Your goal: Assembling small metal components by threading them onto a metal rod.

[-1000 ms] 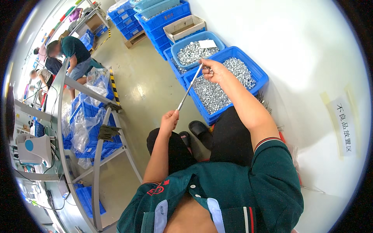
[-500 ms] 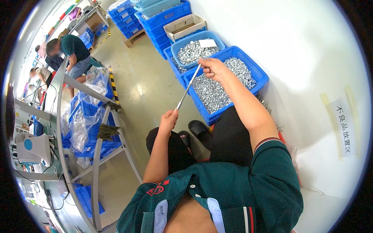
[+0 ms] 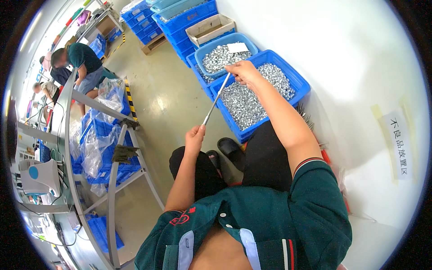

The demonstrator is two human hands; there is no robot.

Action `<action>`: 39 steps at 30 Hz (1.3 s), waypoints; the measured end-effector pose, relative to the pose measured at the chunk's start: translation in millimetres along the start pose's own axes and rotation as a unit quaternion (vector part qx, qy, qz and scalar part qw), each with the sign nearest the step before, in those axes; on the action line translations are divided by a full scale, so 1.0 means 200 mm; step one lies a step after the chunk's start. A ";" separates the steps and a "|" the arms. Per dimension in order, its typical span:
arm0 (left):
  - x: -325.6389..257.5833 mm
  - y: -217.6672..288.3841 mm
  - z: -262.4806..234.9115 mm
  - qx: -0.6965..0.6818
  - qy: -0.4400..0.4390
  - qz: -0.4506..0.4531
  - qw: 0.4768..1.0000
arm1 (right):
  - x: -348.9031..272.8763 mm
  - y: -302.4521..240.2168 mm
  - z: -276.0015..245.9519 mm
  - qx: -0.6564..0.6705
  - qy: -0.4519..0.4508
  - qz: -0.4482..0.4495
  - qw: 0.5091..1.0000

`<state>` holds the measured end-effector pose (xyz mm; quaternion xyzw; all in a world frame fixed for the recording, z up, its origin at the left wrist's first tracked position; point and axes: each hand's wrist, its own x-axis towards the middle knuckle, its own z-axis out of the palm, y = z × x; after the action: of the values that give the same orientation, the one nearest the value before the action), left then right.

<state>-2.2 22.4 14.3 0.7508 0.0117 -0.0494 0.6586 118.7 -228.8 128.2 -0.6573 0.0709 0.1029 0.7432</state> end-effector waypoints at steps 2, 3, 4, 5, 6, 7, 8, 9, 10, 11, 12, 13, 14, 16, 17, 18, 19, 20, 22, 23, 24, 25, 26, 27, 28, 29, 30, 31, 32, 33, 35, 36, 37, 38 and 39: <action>0.00 0.02 0.01 0.025 0.022 0.031 0.999 | 0.01 0.01 -0.01 -0.013 0.006 -0.001 1.000; -0.01 0.03 0.01 0.030 0.015 0.024 0.999 | 0.01 0.02 -0.02 -0.026 0.011 -0.003 1.000; 0.00 0.03 0.01 0.034 0.010 0.018 0.999 | 0.01 0.02 -0.02 -0.026 0.011 -0.004 1.000; 0.00 0.03 0.00 0.034 0.009 0.018 0.999 | 0.01 0.02 -0.03 0.037 -0.032 -0.003 0.999; 0.01 0.03 0.00 -0.006 -0.004 -0.011 1.000 | 0.01 0.03 -0.04 0.100 -0.074 -0.003 0.992; 0.01 0.04 0.00 -0.047 -0.018 -0.041 0.998 | 0.01 0.03 -0.04 0.135 -0.092 0.009 0.987; 0.01 0.05 0.00 -0.047 -0.018 -0.040 0.998 | 0.01 0.03 -0.04 0.135 -0.092 0.009 0.987; 0.01 0.06 0.00 -0.046 -0.023 -0.052 0.997 | 0.01 0.04 -0.04 0.116 -0.099 0.002 0.988; 0.01 0.06 0.00 -0.046 -0.027 -0.064 0.997 | 0.01 0.04 -0.03 0.096 -0.107 -0.005 0.990; 0.01 0.06 0.00 -0.046 -0.026 -0.063 0.997 | 0.00 0.04 -0.03 0.063 -0.085 -0.004 0.994; 0.01 0.06 -0.01 -0.057 -0.032 -0.066 0.996 | 0.00 0.05 -0.01 0.062 -0.085 -0.004 0.994; 0.01 0.07 -0.01 -0.069 -0.039 -0.070 0.994 | -0.01 0.05 0.01 0.031 -0.096 0.003 0.995; 0.00 0.07 0.00 -0.068 -0.039 -0.070 0.994 | -0.02 0.06 0.03 0.000 -0.106 0.011 0.994; 0.00 0.10 0.00 -0.090 -0.040 -0.105 0.990 | -0.05 0.10 0.11 -0.031 -0.156 0.061 0.985; 0.00 0.10 0.00 -0.090 -0.040 -0.107 0.989 | -0.06 0.13 0.16 -0.041 -0.172 0.078 0.981; 0.01 0.10 0.00 -0.105 -0.047 -0.117 0.986 | -0.06 0.17 0.19 -0.061 -0.185 0.095 0.976; 0.01 0.11 0.00 -0.121 -0.054 -0.125 0.983 | -0.08 0.18 0.23 -0.094 -0.205 0.110 0.968; 0.02 0.11 0.00 -0.121 -0.054 -0.126 0.983 | -0.09 0.19 0.25 -0.127 -0.224 0.125 0.958; 0.01 0.11 0.01 -0.132 -0.041 -0.129 0.982 | -0.08 0.22 0.25 -0.163 -0.256 0.144 0.942; 0.01 0.11 0.00 -0.133 -0.039 -0.129 0.982 | -0.08 0.21 0.25 -0.160 -0.258 0.162 0.939; 0.02 0.11 -0.01 -0.131 -0.036 -0.130 0.982 | -0.07 0.20 0.23 -0.156 -0.260 0.181 0.936; 0.02 0.11 0.01 -0.130 -0.039 -0.130 0.982 | -0.03 0.22 0.16 -0.091 -0.238 0.200 0.946; 0.02 0.11 0.00 -0.131 -0.039 -0.131 0.982 | -0.01 0.21 0.13 -0.055 -0.186 0.197 0.961; 0.01 0.11 0.00 -0.127 -0.040 -0.127 0.983 | 0.02 0.21 0.09 -0.018 -0.133 0.193 0.972; 0.02 0.10 -0.01 -0.122 -0.041 -0.122 0.984 | 0.03 0.21 0.06 0.057 -0.112 0.211 0.969; 0.02 0.10 -0.02 -0.123 -0.042 -0.121 0.984 | 0.04 0.21 0.04 0.084 -0.097 0.215 0.968; 0.02 0.09 -0.02 -0.121 -0.044 -0.116 0.985 | 0.05 0.22 0.02 0.111 -0.083 0.219 0.966; 0.02 0.08 -0.03 -0.120 -0.044 -0.112 0.985 | 0.06 0.21 0.01 0.129 -0.099 0.210 0.964; 0.02 0.08 -0.02 -0.121 -0.044 -0.111 0.985 | 0.05 0.21 0.00 0.128 -0.099 0.209 0.964; 0.02 0.07 -0.02 -0.117 -0.041 -0.100 0.987 | 0.05 0.21 -0.01 0.156 -0.101 0.186 0.965; 0.02 0.07 -0.02 -0.113 -0.035 -0.088 0.989 | 0.04 0.18 -0.01 0.186 -0.100 0.144 0.967; 0.01 0.07 -0.02 -0.109 -0.035 -0.084 0.990 | 0.04 0.18 -0.01 0.184 -0.101 0.143 0.967; 0.01 0.07 -0.02 -0.105 -0.035 -0.081 0.991 | 0.04 0.17 -0.02 0.216 -0.096 0.133 0.962; 0.01 0.07 -0.02 -0.105 -0.035 -0.079 0.991 | 0.04 0.17 -0.03 0.248 -0.091 0.122 0.957; 0.01 0.07 -0.02 -0.098 -0.038 -0.081 0.991 | 0.04 0.16 -0.04 0.271 -0.106 0.119 0.949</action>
<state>0.9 25.5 27.7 0.6771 0.0520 -0.1295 0.7225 117.7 -233.1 93.7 -0.4030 0.0946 0.2365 0.8791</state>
